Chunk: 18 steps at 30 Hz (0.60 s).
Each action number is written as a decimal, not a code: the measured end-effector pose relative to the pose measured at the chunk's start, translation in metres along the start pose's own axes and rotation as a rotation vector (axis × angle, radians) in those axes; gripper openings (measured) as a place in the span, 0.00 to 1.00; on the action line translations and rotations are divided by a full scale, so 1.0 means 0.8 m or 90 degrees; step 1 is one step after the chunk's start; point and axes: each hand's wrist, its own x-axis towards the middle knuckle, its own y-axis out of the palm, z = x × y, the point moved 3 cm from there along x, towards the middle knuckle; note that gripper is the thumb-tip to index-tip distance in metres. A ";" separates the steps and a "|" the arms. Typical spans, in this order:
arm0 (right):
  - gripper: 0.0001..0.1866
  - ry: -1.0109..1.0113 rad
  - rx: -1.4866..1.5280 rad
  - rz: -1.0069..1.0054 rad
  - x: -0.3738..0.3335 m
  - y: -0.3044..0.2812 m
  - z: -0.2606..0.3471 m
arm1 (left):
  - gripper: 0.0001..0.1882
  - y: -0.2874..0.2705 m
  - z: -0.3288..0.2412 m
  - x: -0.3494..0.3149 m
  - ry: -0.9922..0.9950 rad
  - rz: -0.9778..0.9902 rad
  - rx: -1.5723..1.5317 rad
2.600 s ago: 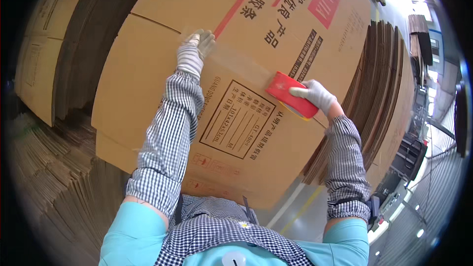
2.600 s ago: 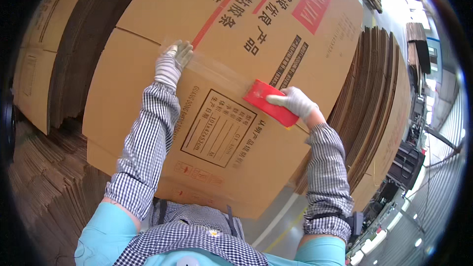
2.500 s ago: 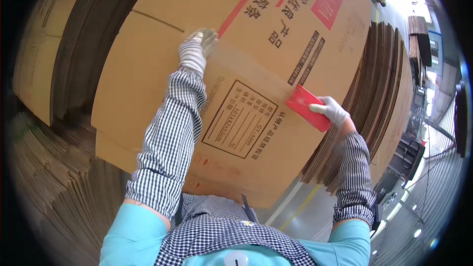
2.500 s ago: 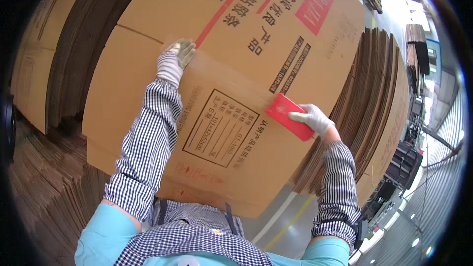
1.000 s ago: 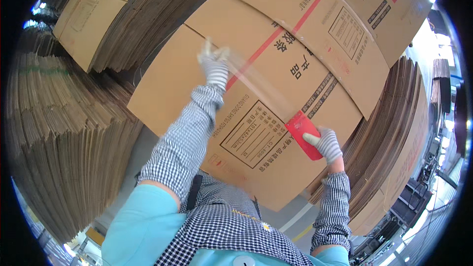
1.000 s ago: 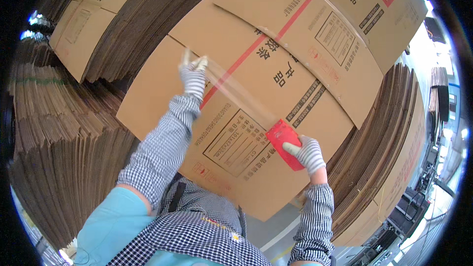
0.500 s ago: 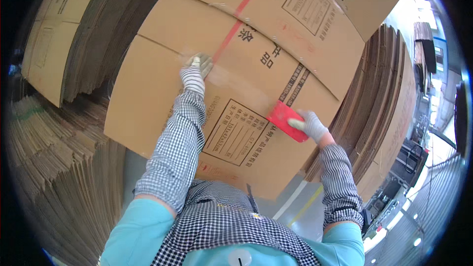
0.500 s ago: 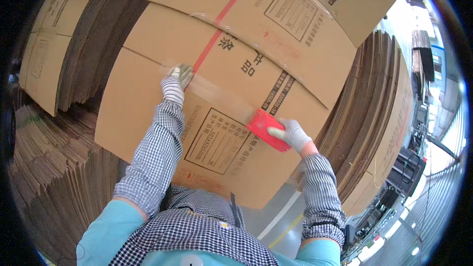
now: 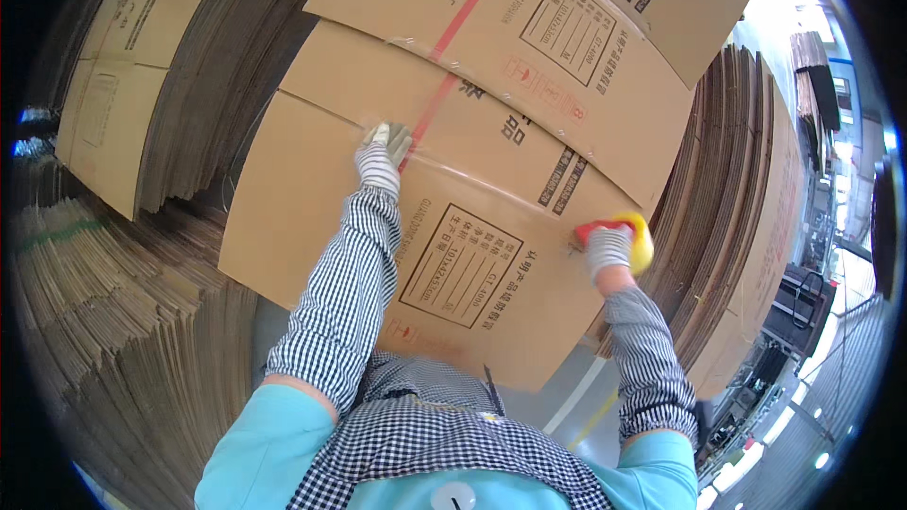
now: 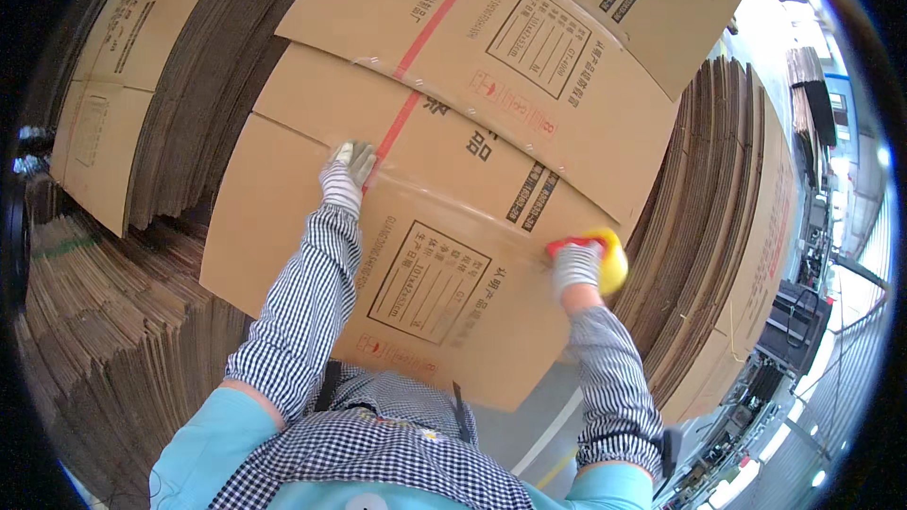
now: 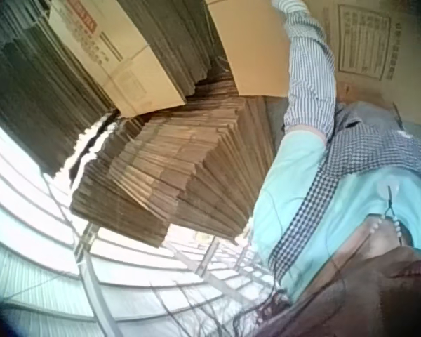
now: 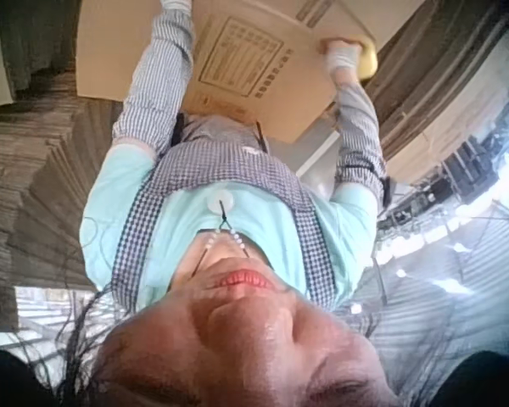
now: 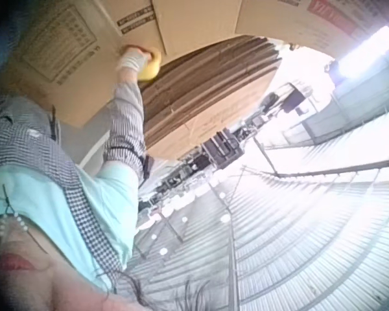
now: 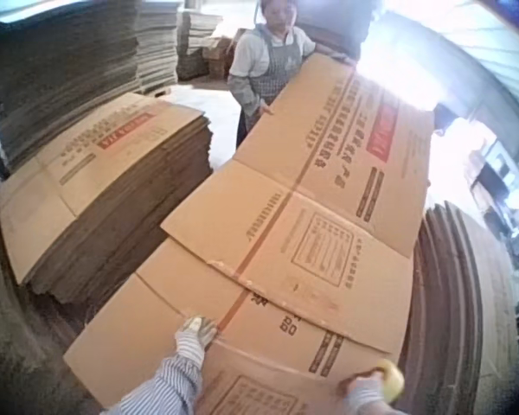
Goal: The recorder picks up flattened cardboard boxes, applies tape using a dispenser, and moves them to another area in a warehouse.
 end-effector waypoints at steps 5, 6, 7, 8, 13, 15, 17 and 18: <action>0.34 0.171 0.451 0.244 -0.177 0.074 -0.046 | 0.29 0.072 0.069 0.005 -0.288 0.142 -0.036; 0.35 0.172 0.526 0.202 -0.209 0.092 -0.031 | 0.30 0.096 0.072 0.020 -0.221 0.231 0.049; 0.35 0.178 0.572 0.200 -0.237 0.113 -0.018 | 0.32 0.127 0.083 0.034 -0.159 0.325 0.132; 0.35 0.223 0.699 0.206 -0.272 0.147 -0.002 | 0.33 0.161 0.096 0.016 -0.229 0.261 0.023; 0.34 0.295 1.011 0.247 -0.357 0.229 0.073 | 0.32 0.149 0.107 0.075 -0.331 0.184 0.030; 0.34 0.363 1.097 0.282 -0.408 0.281 0.095 | 0.30 0.127 0.096 -0.003 -0.071 0.285 0.282; 0.34 0.405 1.071 0.321 -0.432 0.354 0.112 | 0.28 0.084 0.049 -0.110 0.046 0.259 0.383; 0.32 0.416 1.094 0.334 -0.450 0.358 0.119 | 0.26 0.047 0.036 -0.152 -0.010 0.241 0.263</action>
